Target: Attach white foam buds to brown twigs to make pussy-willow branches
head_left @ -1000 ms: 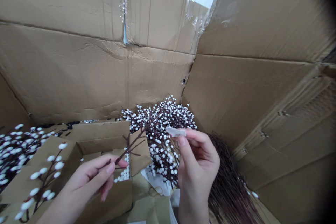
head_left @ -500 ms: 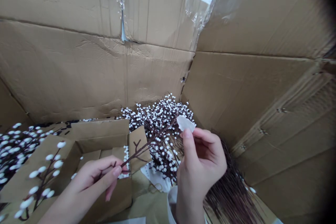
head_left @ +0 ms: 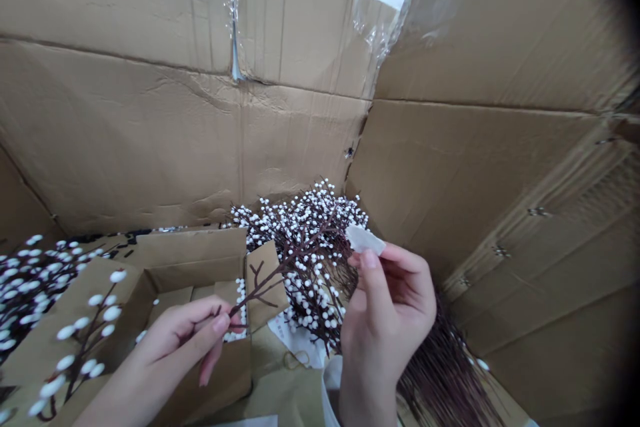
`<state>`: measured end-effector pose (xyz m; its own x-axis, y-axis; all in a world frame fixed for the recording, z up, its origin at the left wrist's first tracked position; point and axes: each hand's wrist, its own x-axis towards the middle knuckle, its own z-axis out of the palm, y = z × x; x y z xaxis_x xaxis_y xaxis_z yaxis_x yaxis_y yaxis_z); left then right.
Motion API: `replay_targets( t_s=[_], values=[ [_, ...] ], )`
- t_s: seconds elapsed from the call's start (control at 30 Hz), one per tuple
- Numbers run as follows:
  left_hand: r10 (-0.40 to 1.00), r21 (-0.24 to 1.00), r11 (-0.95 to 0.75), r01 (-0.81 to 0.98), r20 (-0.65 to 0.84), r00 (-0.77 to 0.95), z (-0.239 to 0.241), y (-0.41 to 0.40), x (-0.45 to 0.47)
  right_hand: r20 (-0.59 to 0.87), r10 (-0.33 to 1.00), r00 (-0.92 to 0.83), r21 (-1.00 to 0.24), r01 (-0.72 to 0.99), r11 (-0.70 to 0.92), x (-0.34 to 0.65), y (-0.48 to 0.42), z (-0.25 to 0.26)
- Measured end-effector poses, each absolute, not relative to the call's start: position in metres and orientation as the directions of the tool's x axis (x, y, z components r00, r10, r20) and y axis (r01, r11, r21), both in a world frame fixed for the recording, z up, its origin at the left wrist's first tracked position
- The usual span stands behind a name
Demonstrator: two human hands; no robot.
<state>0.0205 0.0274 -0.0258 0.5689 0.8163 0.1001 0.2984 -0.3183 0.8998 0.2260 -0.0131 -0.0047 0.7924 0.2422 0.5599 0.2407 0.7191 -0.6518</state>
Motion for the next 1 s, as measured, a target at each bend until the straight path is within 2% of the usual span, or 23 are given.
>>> replay_targets(
  t_s=[0.17, 0.27, 0.43, 0.67, 1.0],
  values=[
    [0.814, 0.894, -0.343, 0.288, 0.130, 0.566, -0.0266, 0.0281, 0.0200, 0.672, 0.211, 0.710, -0.605, 0.362, 0.709, 0.2225, -0.0129, -0.0023],
    [0.812, 0.882, -0.364, 0.300, 0.143, 0.566, -0.0264, 0.0273, 0.0205, 0.692, 0.174, 0.700, -0.581, 0.398, 0.709, 0.2217, -0.0113, -0.0002],
    [0.806, 0.864, -0.393, 0.316, 0.157, 0.571, -0.0260, 0.0243, 0.0203, 0.677, 0.139, 0.723, -0.568, 0.394, 0.723, 0.2214, -0.0114, 0.0002],
    [0.817, 0.859, -0.388, 0.334, 0.153, 0.556, -0.0320, 0.0221, 0.0182, 0.661, 0.190, 0.726, -0.607, 0.369, 0.703, 0.2209, -0.0157, 0.0006],
    [0.813, 0.845, -0.389, 0.367, 0.128, 0.568, -0.0325, 0.0208, 0.0165, 0.658, 0.216, 0.722, -0.581, 0.304, 0.755, 0.2206, -0.0162, 0.0009]
  ],
)
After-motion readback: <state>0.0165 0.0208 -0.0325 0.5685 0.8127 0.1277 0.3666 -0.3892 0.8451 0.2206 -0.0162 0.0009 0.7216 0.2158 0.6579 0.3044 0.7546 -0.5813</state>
